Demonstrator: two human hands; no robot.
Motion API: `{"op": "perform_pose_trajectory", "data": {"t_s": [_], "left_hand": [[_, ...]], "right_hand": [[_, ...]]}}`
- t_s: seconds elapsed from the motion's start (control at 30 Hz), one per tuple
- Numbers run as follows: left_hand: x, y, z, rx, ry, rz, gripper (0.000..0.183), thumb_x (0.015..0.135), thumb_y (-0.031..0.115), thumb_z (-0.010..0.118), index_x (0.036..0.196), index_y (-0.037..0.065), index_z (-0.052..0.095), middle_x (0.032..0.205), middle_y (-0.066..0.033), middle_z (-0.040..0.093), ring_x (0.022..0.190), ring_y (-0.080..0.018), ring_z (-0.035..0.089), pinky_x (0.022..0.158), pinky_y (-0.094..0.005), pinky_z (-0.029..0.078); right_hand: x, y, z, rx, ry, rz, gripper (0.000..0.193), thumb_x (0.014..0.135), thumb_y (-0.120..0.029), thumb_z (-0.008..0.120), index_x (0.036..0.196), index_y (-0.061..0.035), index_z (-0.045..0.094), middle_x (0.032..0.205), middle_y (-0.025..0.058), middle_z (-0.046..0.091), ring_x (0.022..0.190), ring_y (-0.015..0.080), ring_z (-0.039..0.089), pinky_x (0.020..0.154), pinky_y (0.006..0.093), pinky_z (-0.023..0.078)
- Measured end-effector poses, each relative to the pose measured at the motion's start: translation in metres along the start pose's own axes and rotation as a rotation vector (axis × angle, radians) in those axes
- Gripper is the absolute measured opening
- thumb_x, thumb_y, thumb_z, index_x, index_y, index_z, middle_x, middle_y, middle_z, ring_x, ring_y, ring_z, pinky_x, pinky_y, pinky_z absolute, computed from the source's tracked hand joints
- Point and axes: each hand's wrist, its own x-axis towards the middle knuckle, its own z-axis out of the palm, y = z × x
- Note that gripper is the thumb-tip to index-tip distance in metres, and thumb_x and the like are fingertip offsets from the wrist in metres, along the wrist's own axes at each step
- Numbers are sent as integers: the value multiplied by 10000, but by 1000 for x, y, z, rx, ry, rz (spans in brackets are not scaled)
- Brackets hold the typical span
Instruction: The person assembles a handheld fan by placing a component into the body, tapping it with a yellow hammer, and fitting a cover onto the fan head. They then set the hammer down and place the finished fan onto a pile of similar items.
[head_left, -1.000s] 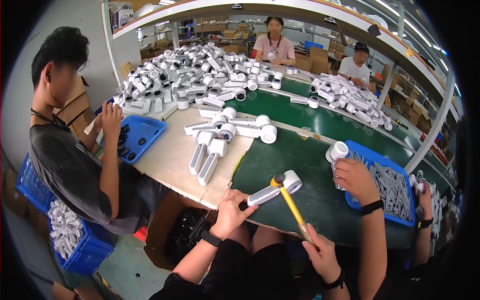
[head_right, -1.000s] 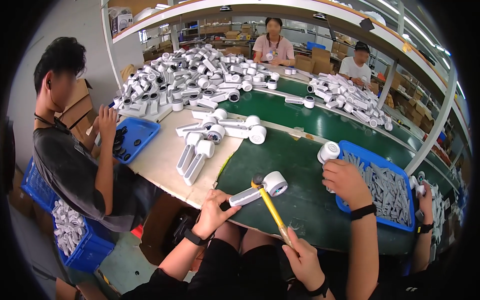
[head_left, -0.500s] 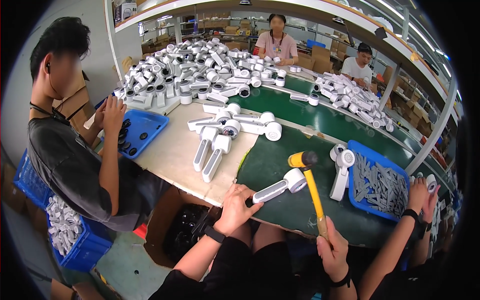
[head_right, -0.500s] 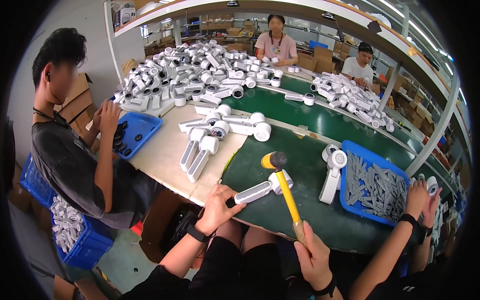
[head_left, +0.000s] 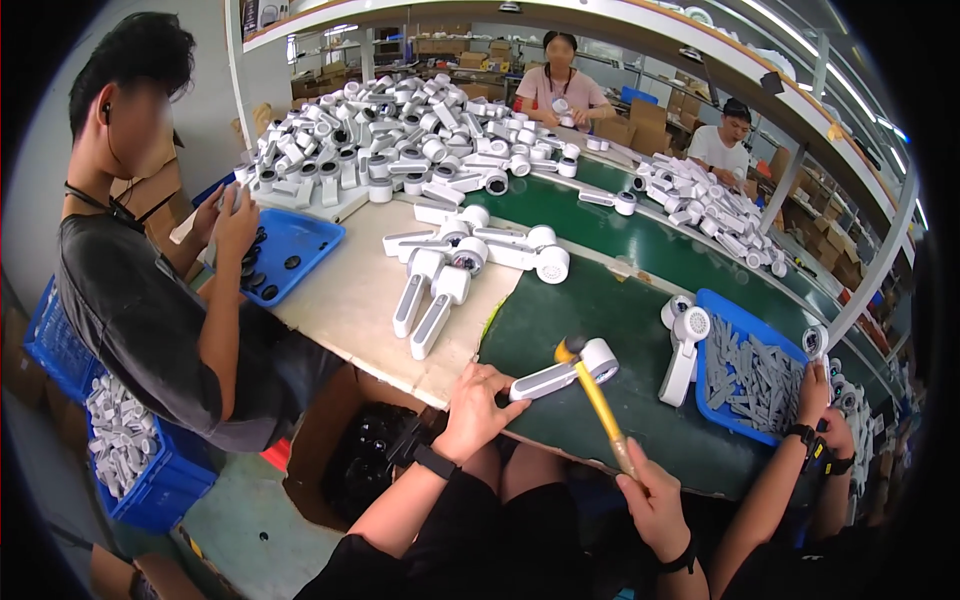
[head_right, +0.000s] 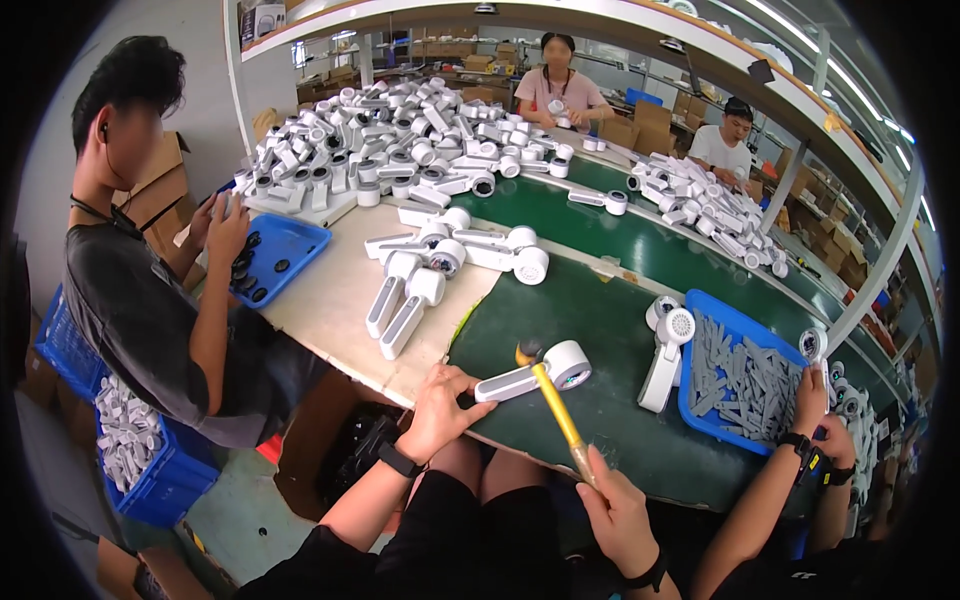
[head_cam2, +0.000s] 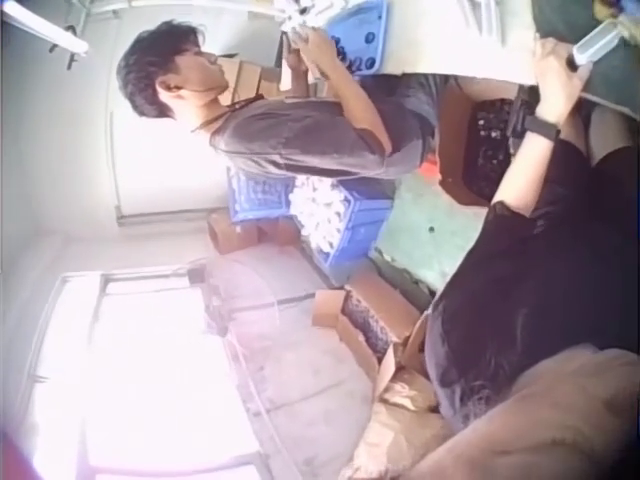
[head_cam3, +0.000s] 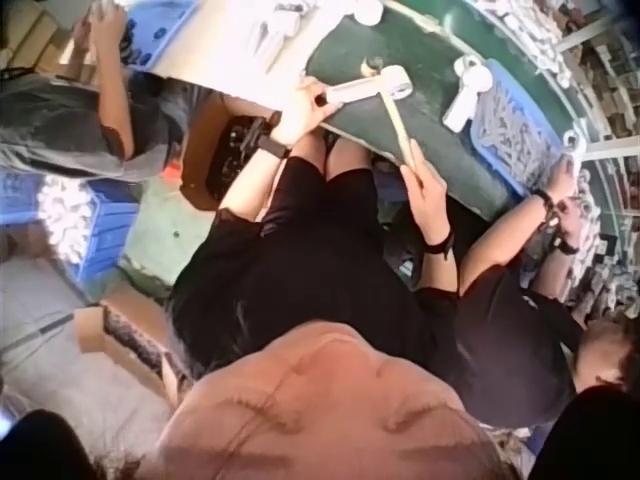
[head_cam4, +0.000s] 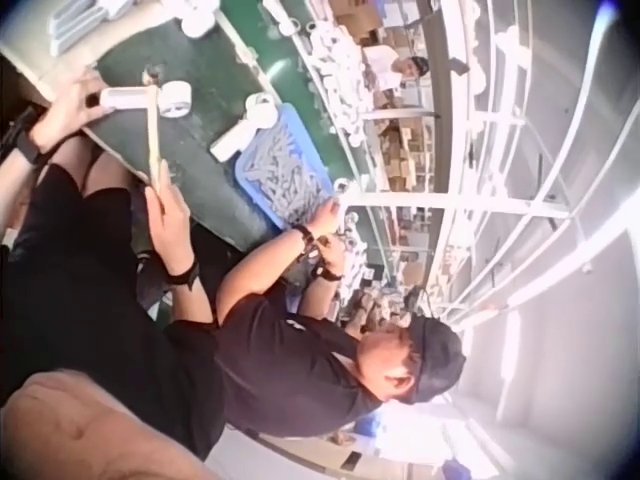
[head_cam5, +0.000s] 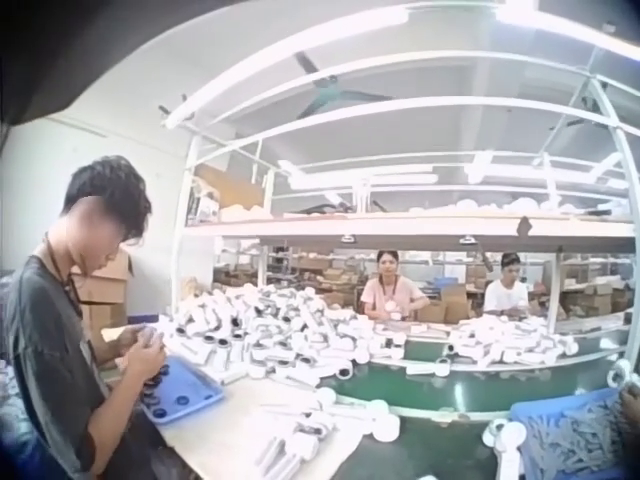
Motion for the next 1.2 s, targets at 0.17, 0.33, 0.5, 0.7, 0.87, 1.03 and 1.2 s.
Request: {"op": "perform_pose_trajectory", "data": {"t_s": [0.17, 0.33, 0.5, 0.7, 0.87, 1.03, 1.2], "left_hand": [[-5, 1, 2, 40, 18, -25, 256, 689, 176, 839, 891, 47, 747, 835, -85, 648, 900, -285, 559, 843, -378, 466], [-6, 2, 2, 23, 11, -30, 261, 689, 183, 840, 891, 45, 748, 839, -90, 647, 895, -285, 562, 837, -382, 469], [-4, -4, 5, 45, 24, -23, 233, 681, 187, 838, 846, 58, 737, 832, -69, 626, 888, -277, 548, 806, -385, 460], [-8, 2, 4, 71, 31, -15, 232, 683, 190, 838, 847, 61, 737, 807, -68, 622, 882, -284, 551, 801, -381, 456], [-7, 4, 5, 30, 36, -30, 279, 682, 199, 848, 868, 26, 730, 823, -103, 621, 883, -285, 549, 803, -377, 471], [-8, 1, 3, 81, -36, -72, 279, 684, 201, 845, 859, 21, 725, 826, -102, 625, 890, -288, 553, 810, -378, 474], [-9, 2, 7, 93, 65, 0, 244, 669, 191, 843, 808, 39, 712, 805, -70, 628, 864, -287, 559, 784, -400, 465]], "right_hand": [[4, 0, 13, 43, -144, 0, 516, 898, -25, 650, 1393, -6, 504, 830, 154, 585, 711, 262, 579, 684, 321, 469], [-1, -11, 11, 38, -38, -103, 524, 899, -28, 652, 1400, -7, 498, 813, 142, 571, 694, 247, 559, 678, 318, 465], [1, -12, 5, 6, -95, -76, 527, 883, 18, 639, 1392, 23, 500, 861, 107, 620, 723, 140, 566, 696, 266, 468], [1, -14, 9, -7, -163, -35, 517, 894, -13, 647, 1390, 6, 505, 870, 133, 617, 729, 214, 578, 721, 303, 480], [-1, -13, 12, 55, 47, -202, 500, 905, -31, 644, 1386, -10, 511, 857, 154, 592, 731, 255, 578, 723, 304, 476], [-2, -19, 4, 17, -120, -73, 518, 894, 2, 635, 1391, 18, 492, 899, 155, 619, 741, 227, 582, 728, 297, 479], [0, -8, 15, 51, -135, -114, 524, 877, 8, 654, 1380, 18, 510, 899, 154, 620, 705, 215, 567, 692, 299, 472]]}}
